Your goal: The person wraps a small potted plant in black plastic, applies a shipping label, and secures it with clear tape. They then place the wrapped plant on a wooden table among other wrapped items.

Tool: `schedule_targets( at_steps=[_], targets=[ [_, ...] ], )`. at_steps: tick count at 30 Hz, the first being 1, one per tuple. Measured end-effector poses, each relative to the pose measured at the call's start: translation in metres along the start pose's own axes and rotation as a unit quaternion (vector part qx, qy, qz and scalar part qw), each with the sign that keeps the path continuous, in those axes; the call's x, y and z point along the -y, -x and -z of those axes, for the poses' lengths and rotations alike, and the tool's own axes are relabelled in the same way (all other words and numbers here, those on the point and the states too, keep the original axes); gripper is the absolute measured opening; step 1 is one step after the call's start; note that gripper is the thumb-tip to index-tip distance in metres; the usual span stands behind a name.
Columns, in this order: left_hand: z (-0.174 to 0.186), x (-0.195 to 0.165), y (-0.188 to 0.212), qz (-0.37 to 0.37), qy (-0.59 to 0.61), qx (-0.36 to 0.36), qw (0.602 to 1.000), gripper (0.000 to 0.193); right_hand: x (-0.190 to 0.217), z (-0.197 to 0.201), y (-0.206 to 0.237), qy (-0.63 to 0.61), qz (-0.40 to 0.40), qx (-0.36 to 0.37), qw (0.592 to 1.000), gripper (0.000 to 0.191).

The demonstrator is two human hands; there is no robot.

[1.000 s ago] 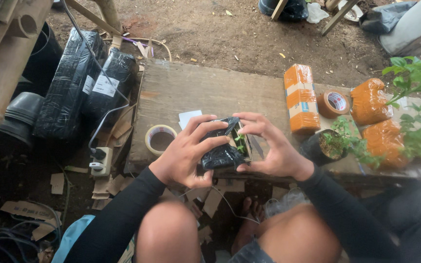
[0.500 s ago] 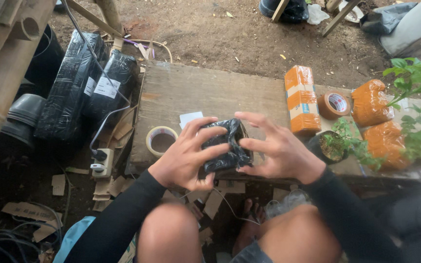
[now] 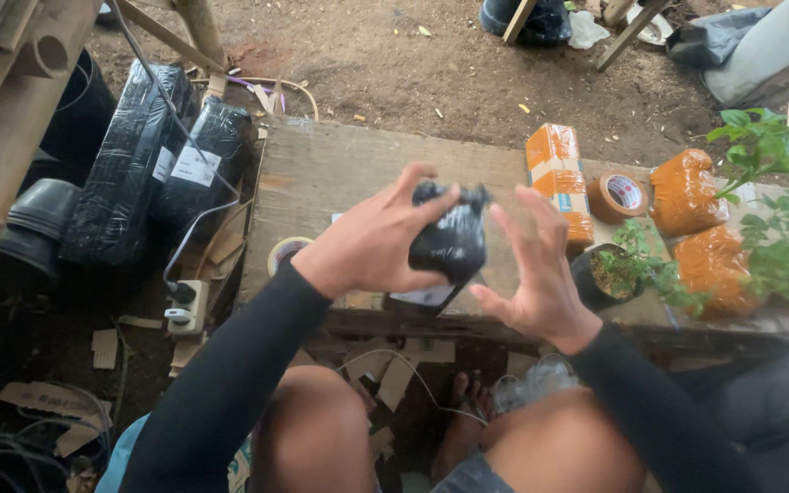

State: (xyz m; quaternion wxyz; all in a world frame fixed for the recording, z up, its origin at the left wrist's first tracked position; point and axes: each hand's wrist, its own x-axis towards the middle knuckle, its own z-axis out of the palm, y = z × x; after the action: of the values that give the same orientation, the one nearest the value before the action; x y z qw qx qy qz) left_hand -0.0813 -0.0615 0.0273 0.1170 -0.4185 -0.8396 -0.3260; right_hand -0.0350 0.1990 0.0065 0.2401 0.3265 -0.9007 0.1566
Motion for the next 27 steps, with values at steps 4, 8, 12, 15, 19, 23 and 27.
schedule_targets(
  at_steps=[4,8,12,15,19,23,27],
  targets=[
    [-0.019,0.007,-0.017,0.082,-0.038,0.024,0.996,0.099,-0.009,-0.015,0.017,-0.063,-0.027,0.018,0.997,0.085],
    [-0.032,0.031,-0.039,0.144,-0.107,0.046,0.983,0.09,-0.021,-0.048,0.028,-0.088,-0.087,-0.005,0.992,0.132],
    [-0.026,0.066,-0.027,0.206,-0.113,-0.036,0.971,0.084,-0.011,-0.091,0.035,-0.155,-0.18,0.08,0.968,0.153],
    [-0.018,0.074,-0.001,0.342,-0.013,-0.008,0.94,0.08,-0.011,-0.104,0.028,-0.223,-0.24,0.099,0.94,0.147],
    [-0.006,0.068,0.06,0.407,0.126,-0.02,0.904,0.064,-0.021,-0.076,0.02,-0.183,-0.274,0.159,0.931,0.137],
    [-0.032,0.061,0.111,0.345,0.424,-0.063,0.835,0.056,-0.028,-0.022,0.025,-0.194,-0.156,0.097,0.964,0.112],
    [-0.07,0.061,0.137,0.295,0.576,-0.09,0.757,0.057,-0.02,0.005,0.034,-0.237,-0.138,0.091,0.957,0.113]
  ],
)
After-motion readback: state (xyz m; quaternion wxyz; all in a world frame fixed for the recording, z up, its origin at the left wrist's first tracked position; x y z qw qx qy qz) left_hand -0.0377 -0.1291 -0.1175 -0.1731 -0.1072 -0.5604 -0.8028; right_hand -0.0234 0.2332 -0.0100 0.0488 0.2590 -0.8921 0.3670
